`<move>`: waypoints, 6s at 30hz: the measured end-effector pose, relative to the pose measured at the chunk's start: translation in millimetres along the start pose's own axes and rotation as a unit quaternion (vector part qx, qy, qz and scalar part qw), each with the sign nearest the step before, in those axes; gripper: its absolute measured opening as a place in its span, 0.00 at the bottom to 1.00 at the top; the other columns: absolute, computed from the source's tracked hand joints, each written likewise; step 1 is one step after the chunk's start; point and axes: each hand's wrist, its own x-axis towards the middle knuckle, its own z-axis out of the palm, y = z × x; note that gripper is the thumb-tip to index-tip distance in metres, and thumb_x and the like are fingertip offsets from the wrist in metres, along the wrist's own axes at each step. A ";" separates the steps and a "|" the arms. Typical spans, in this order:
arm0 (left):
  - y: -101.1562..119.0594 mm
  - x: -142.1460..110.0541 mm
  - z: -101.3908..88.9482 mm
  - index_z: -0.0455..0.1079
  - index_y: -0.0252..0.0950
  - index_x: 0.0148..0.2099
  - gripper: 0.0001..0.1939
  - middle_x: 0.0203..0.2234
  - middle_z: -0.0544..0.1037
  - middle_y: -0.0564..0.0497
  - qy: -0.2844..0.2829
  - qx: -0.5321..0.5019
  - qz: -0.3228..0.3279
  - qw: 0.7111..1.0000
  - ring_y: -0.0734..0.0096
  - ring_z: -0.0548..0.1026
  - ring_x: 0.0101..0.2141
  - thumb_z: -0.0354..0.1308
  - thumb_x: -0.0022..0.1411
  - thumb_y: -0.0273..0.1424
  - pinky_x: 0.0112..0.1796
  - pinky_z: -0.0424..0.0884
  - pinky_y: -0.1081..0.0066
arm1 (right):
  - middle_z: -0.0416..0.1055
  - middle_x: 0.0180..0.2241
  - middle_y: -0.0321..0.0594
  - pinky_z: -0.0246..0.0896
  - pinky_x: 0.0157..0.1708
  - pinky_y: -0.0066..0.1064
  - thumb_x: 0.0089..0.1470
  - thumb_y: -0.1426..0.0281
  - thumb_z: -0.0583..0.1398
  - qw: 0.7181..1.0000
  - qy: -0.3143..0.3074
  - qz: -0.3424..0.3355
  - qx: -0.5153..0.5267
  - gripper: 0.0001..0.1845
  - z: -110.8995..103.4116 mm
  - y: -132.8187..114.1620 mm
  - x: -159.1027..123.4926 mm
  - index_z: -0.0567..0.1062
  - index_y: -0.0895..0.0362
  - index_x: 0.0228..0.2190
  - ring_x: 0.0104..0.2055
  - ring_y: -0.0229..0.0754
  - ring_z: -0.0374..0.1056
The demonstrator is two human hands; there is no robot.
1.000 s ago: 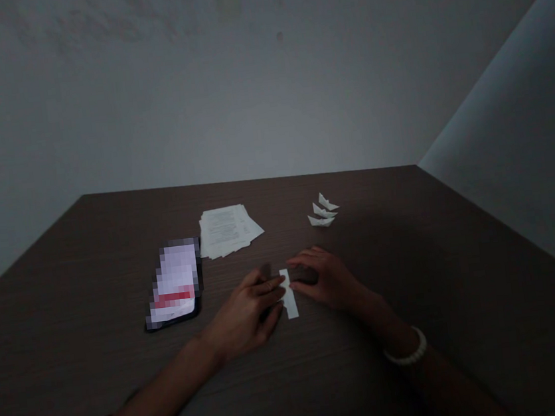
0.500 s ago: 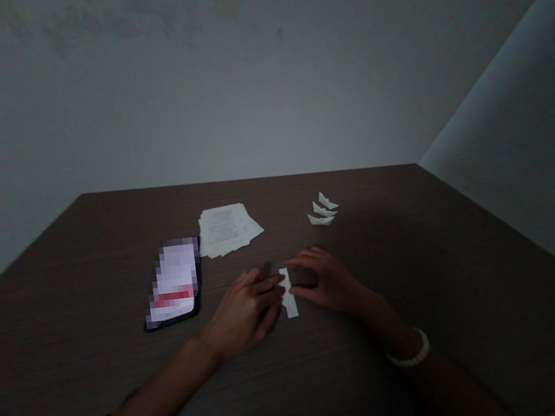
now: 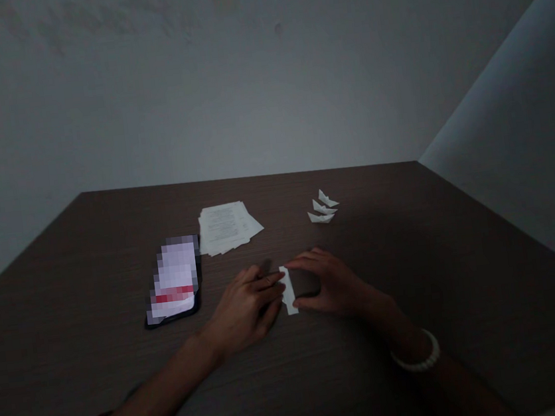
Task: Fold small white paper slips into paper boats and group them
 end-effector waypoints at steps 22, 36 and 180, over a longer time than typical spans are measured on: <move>3.2 0.0 -2.0 0.74 0.35 0.48 0.14 0.48 0.77 0.44 0.016 0.022 0.015 1.000 0.57 0.70 0.41 0.49 0.66 0.29 0.41 0.67 0.57 | 0.71 0.46 0.42 0.58 0.50 0.43 0.51 0.68 0.66 0.998 0.032 0.007 -0.045 0.12 4.9 -2.2 -4.9 0.77 0.51 0.40 0.47 0.46 0.65; 2.4 -1.2 -1.7 0.74 0.39 0.49 0.14 0.54 0.72 0.45 -0.001 0.035 0.005 0.999 0.54 0.68 0.44 0.50 0.66 0.29 0.42 0.66 0.55 | 0.70 0.46 0.40 0.59 0.48 0.42 0.52 0.70 0.65 0.998 0.046 0.019 -0.035 0.06 13.0 -0.7 -5.7 0.79 0.49 0.35 0.47 0.46 0.65; -2.7 5.6 -0.8 0.75 0.34 0.35 0.10 0.38 0.70 0.46 0.053 -0.049 -0.085 0.994 0.60 0.65 0.41 0.52 0.65 0.26 0.43 0.64 0.60 | 0.73 0.39 0.37 0.57 0.44 0.35 0.55 0.74 0.61 0.996 -0.001 -0.076 -0.056 0.03 12.1 -15.3 -0.8 0.76 0.55 0.32 0.42 0.42 0.64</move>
